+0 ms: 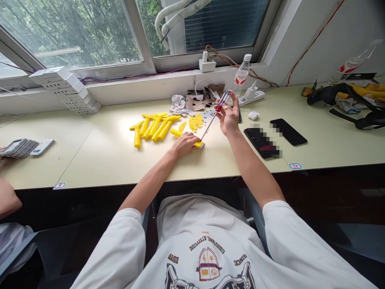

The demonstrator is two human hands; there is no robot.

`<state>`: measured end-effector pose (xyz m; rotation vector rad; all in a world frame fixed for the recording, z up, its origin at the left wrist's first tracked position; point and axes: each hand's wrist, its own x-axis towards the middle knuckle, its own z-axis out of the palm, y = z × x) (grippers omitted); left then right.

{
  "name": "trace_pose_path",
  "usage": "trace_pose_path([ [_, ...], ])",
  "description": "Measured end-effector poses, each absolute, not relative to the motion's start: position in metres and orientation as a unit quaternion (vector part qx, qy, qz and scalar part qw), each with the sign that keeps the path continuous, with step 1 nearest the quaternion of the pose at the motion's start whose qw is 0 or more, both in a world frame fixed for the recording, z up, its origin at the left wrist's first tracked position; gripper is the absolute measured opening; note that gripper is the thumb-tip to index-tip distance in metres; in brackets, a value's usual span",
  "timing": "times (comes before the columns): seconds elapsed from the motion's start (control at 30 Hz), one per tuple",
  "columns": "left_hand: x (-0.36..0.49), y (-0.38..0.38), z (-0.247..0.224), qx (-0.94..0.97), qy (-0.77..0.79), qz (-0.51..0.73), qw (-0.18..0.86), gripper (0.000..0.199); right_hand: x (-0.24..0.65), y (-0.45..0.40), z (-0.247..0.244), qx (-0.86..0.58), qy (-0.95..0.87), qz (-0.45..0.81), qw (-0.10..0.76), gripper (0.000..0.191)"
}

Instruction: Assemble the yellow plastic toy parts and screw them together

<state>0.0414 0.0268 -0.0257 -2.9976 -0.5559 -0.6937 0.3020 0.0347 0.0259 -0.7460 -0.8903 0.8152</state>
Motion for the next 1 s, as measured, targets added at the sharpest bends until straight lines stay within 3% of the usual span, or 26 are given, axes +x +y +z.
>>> trace_pose_path([
  [0.23,0.051,0.062,-0.019,-0.968,-0.174,-0.178,0.030,0.015,0.304,0.073,0.025,-0.368,-0.431,0.314,0.762,0.076],
  [0.47,0.050,0.073,-0.015,-0.959,-0.208,-0.180,0.070,0.016,0.307,0.120,0.034,-0.396,-0.507,0.287,0.710,0.093],
  [0.67,0.046,0.059,-0.017,-0.965,-0.190,-0.166,0.069,0.016,0.298,0.117,0.027,-0.416,-0.510,0.266,0.704,0.084],
  [1.0,0.045,0.051,-0.019,-0.968,-0.164,-0.182,0.050,0.021,0.309,0.078,0.027,-0.400,-0.420,0.389,0.715,0.064],
])
